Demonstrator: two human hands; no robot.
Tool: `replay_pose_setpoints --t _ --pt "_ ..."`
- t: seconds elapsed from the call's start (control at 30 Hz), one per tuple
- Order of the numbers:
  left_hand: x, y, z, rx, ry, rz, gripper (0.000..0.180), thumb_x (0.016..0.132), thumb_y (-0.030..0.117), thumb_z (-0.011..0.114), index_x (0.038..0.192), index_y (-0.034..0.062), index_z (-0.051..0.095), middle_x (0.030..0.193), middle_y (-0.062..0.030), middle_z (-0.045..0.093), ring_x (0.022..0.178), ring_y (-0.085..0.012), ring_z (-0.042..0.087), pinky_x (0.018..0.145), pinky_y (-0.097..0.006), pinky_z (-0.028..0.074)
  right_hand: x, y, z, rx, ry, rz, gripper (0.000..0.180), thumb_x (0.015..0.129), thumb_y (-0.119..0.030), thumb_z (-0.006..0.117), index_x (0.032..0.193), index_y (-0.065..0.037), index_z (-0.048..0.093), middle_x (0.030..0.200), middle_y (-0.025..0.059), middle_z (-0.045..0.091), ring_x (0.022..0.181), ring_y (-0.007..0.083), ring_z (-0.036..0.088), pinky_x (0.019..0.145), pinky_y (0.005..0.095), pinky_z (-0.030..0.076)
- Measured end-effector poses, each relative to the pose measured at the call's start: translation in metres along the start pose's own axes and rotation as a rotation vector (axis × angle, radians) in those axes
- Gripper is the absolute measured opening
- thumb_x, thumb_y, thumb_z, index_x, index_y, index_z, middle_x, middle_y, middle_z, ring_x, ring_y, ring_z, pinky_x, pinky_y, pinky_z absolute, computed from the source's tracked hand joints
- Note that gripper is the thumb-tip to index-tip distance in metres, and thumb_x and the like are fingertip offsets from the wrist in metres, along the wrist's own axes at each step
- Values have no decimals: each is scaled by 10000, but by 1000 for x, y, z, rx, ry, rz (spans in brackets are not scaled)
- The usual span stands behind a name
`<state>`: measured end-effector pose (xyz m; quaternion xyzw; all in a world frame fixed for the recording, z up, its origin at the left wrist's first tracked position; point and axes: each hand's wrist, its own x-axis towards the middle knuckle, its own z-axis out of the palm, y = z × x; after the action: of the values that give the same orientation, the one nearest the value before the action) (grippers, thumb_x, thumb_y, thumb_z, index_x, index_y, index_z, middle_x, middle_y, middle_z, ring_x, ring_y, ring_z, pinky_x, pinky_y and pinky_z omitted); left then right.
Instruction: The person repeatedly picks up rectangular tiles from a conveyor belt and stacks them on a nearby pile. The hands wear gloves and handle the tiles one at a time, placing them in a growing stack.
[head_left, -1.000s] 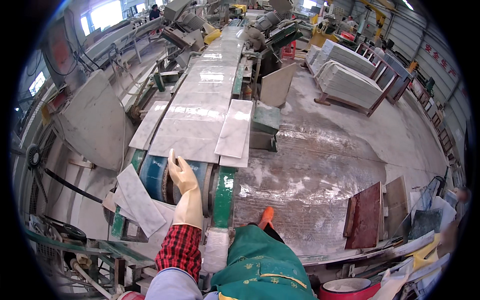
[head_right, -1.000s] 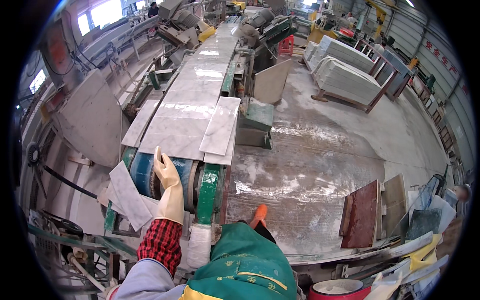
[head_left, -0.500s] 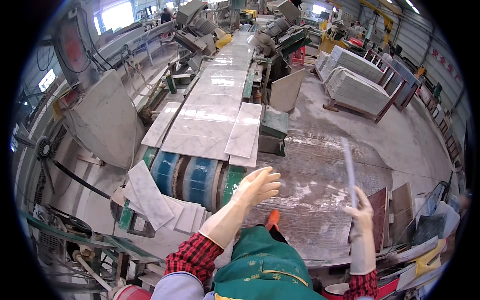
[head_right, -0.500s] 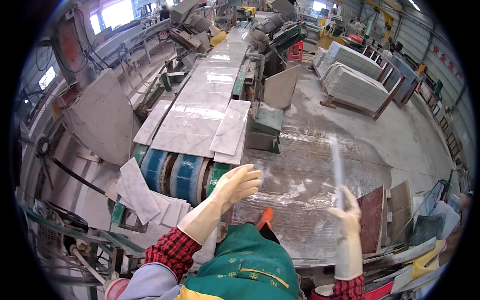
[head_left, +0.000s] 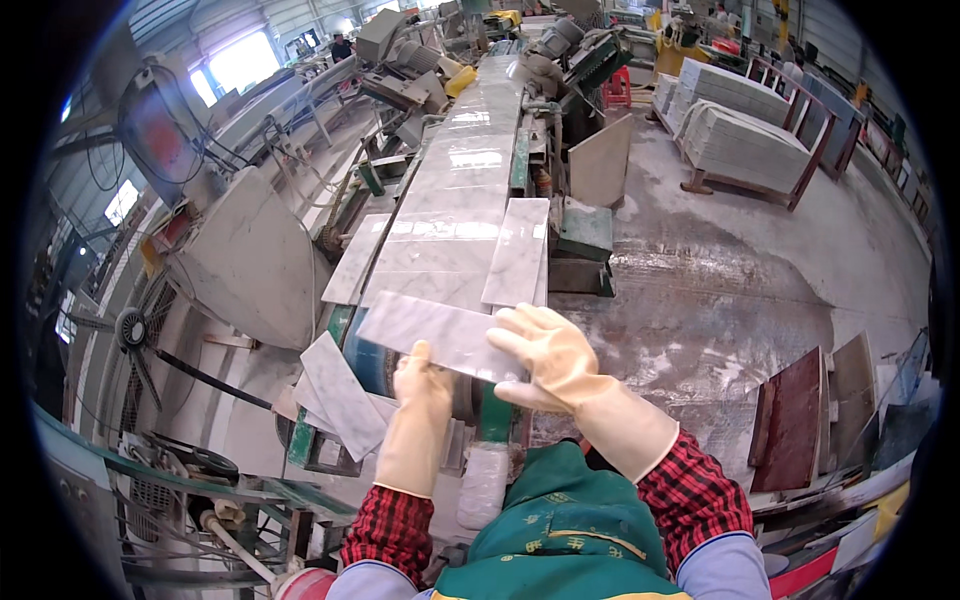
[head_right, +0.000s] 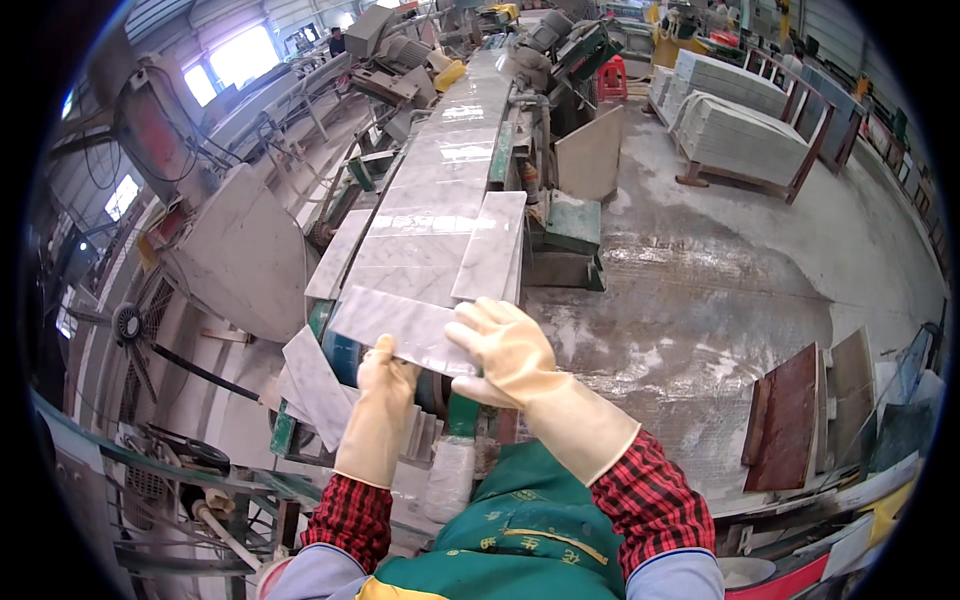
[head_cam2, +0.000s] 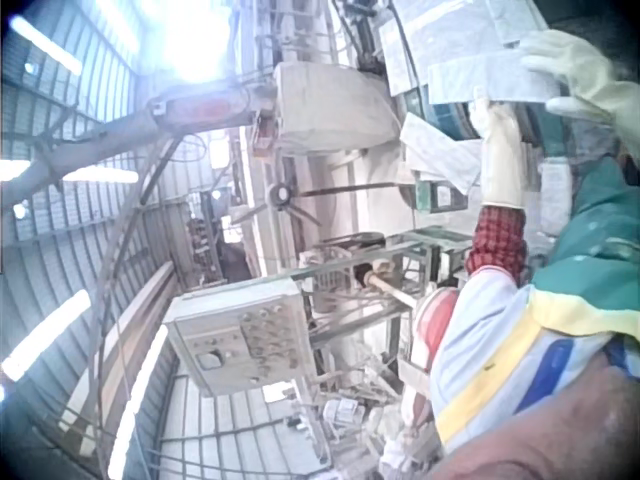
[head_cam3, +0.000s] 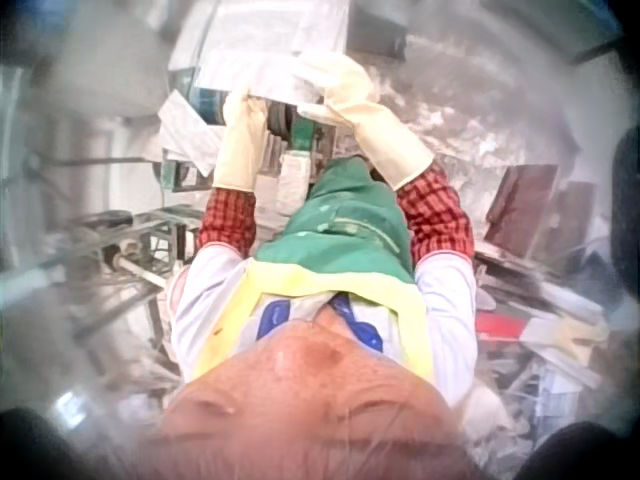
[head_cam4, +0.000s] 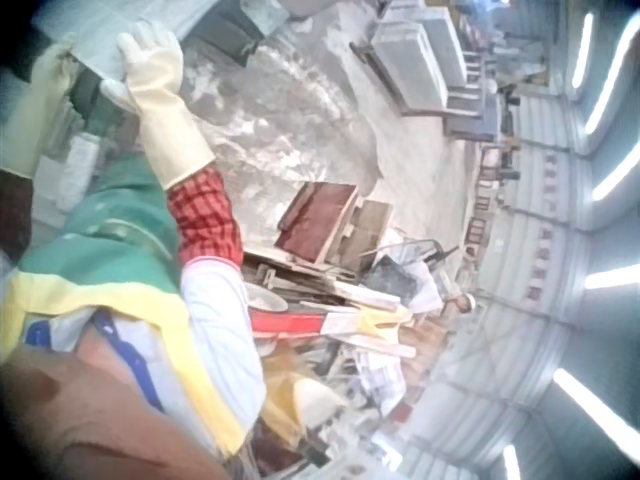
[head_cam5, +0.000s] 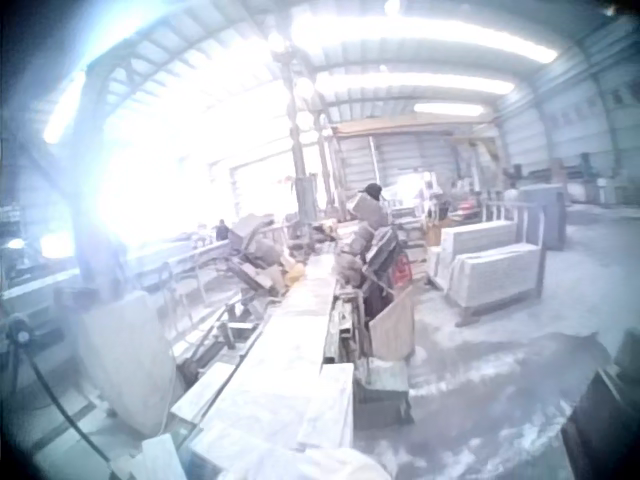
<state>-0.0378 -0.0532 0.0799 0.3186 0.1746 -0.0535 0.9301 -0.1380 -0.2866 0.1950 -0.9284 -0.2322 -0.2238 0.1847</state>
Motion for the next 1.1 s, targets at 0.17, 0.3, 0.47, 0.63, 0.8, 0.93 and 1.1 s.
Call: replay_pose_setpoints --t 0.17,0.3,0.47,0.63,0.8,0.93,1.1 --pt "42 32 -27 25 154 31 362 990 49 511 1345 75 445 1286 -182 577 1098 -393 636 872 -619 571 -69 45 -17 92 53 345 579 761 -335 784 1255 -70 641 1373 195 585 1293 358 537 1118 429 414" --pt "58 31 -25 93 245 50 383 988 55 515 1362 58 430 1289 -196 563 1101 -385 637 861 -596 582 -165 82 -42 115 103 665 559 791 -288 765 1278 -48 634 1380 205 580 1306 345 534 1121 419 412" --pt "81 17 -44 55 305 55 422 982 39 526 1381 28 389 1329 -211 515 1143 -406 608 875 -588 579 -267 81 -71 155 212 1052 545 835 -213 733 1315 9 604 1390 193 580 1331 302 516 1127 367 383" --pt "77 5 -28 30 276 55 437 995 46 515 1407 68 372 1334 -204 519 1139 -406 610 891 -597 568 -358 71 -73 147 303 1285 493 870 -195 713 1304 14 612 1385 182 586 1323 299 522 1118 369 378" --pt "84 5 -24 59 270 65 409 996 53 516 1383 68 387 1328 -200 521 1122 -399 616 887 -599 570 -386 58 -64 134 311 1380 489 883 -220 707 1310 0 617 1376 180 597 1309 303 533 1116 372 377" --pt "96 3 -32 60 237 53 398 992 46 520 1369 57 393 1323 -200 522 1124 -400 615 892 -609 568 -390 57 -62 120 313 1383 493 882 -229 708 1315 -11 620 1359 178 611 1299 305 543 1114 373 380" --pt "103 1 -30 31 227 50 410 990 42 525 1375 55 383 1347 -208 497 1142 -405 606 891 -618 568 -385 58 -62 112 302 1374 491 879 -236 709 1313 -23 625 1356 167 616 1292 309 549 1111 375 384"
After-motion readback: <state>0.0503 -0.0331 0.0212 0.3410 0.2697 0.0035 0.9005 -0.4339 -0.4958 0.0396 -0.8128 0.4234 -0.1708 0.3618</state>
